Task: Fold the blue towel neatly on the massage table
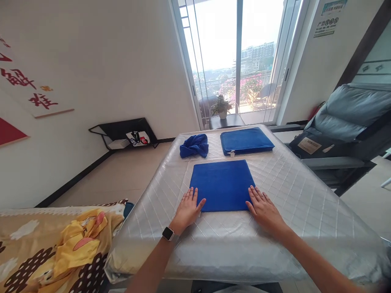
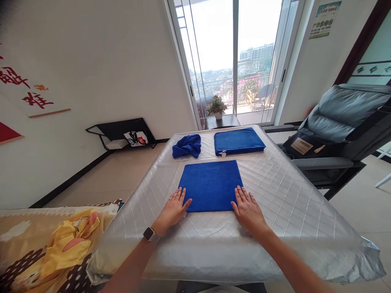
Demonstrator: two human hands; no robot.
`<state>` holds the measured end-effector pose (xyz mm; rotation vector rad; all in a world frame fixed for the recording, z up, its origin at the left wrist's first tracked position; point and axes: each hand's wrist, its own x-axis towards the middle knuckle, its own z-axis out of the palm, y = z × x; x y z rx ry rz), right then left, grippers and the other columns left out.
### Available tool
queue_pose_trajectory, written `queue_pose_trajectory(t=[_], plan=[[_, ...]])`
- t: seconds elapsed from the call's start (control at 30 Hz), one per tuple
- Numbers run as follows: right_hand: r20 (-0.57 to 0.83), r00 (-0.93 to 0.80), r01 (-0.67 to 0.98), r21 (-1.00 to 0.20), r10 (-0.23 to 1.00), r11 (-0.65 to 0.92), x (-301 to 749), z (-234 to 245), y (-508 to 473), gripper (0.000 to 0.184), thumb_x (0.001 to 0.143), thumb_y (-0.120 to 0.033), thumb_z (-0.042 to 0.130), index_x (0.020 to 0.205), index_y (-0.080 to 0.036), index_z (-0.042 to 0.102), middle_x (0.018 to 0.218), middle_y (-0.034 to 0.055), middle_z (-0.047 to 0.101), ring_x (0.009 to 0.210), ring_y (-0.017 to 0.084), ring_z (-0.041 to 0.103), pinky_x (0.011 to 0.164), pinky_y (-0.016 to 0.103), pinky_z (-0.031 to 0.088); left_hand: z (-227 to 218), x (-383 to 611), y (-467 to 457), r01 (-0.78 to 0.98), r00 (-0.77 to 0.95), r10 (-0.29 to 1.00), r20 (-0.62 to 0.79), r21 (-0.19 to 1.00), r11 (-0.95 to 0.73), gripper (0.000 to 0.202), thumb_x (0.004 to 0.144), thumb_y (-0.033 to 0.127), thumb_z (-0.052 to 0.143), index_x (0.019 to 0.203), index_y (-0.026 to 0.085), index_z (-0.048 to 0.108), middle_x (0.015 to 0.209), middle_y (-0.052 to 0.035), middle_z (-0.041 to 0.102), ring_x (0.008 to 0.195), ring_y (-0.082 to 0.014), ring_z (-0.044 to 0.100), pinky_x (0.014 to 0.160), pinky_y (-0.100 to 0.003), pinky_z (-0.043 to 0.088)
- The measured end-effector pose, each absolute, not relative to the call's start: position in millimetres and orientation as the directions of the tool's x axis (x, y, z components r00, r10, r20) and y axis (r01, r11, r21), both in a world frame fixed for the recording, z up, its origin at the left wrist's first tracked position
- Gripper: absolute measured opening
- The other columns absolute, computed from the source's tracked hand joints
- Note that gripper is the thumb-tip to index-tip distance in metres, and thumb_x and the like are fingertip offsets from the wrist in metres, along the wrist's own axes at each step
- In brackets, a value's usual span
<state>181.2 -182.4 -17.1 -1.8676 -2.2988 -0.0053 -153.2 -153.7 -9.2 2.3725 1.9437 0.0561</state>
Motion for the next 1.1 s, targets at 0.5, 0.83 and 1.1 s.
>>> queue_pose_trajectory(t=[0.5, 0.83, 1.1], plan=[[0.066, -0.208, 0.966, -0.145, 0.976, 0.216, 185.5, -33.5, -199.2, 0.066, 0.103, -0.046, 0.027, 0.159, -0.011, 0.031, 0.165, 0.01, 0.024, 0.154, 0.024, 0.018, 0.125, 0.047, 0.021, -8.2, 19.8, -152.2, 0.697, 0.69, 0.712, 0.131, 0.143, -0.702, 0.074, 0.105, 0.059, 0.014, 0.159, 0.011, 0.027, 0.166, -0.0115, 0.025, 0.155, -0.021, 0.016, 0.126, -0.041, 0.018], [-0.022, -0.172, 0.973, -0.161, 0.985, 0.166, 181.9, -25.6, -201.0, 0.075, 0.103, -0.057, 0.02, 0.161, -0.01, 0.024, 0.167, 0.0071, 0.014, 0.155, 0.022, 0.012, 0.127, 0.044, 0.016, -20.3, -135.5, -172.6, 0.955, 0.283, 0.959, -0.022, 0.094, -0.28, 0.077, 0.104, 0.062, 0.01, 0.161, 0.01, 0.019, 0.167, -0.0119, 0.014, 0.155, -0.0247, 0.011, 0.126, -0.047, 0.016], [-0.049, -0.189, 0.968, -0.179, 0.981, 0.177, 187.5, -20.0, -199.8, 0.077, 0.101, -0.062, 0.022, 0.161, -0.013, 0.025, 0.166, 0.0078, 0.018, 0.154, 0.024, 0.016, 0.126, 0.045, 0.02, -35.4, -157.7, -185.3, 0.97, 0.231, 0.971, 0.061, 0.058, -0.234, 0.08, 0.103, 0.064, 0.014, 0.162, 0.009, 0.015, 0.167, -0.014, 0.014, 0.155, -0.0257, 0.012, 0.126, -0.046, 0.019]])
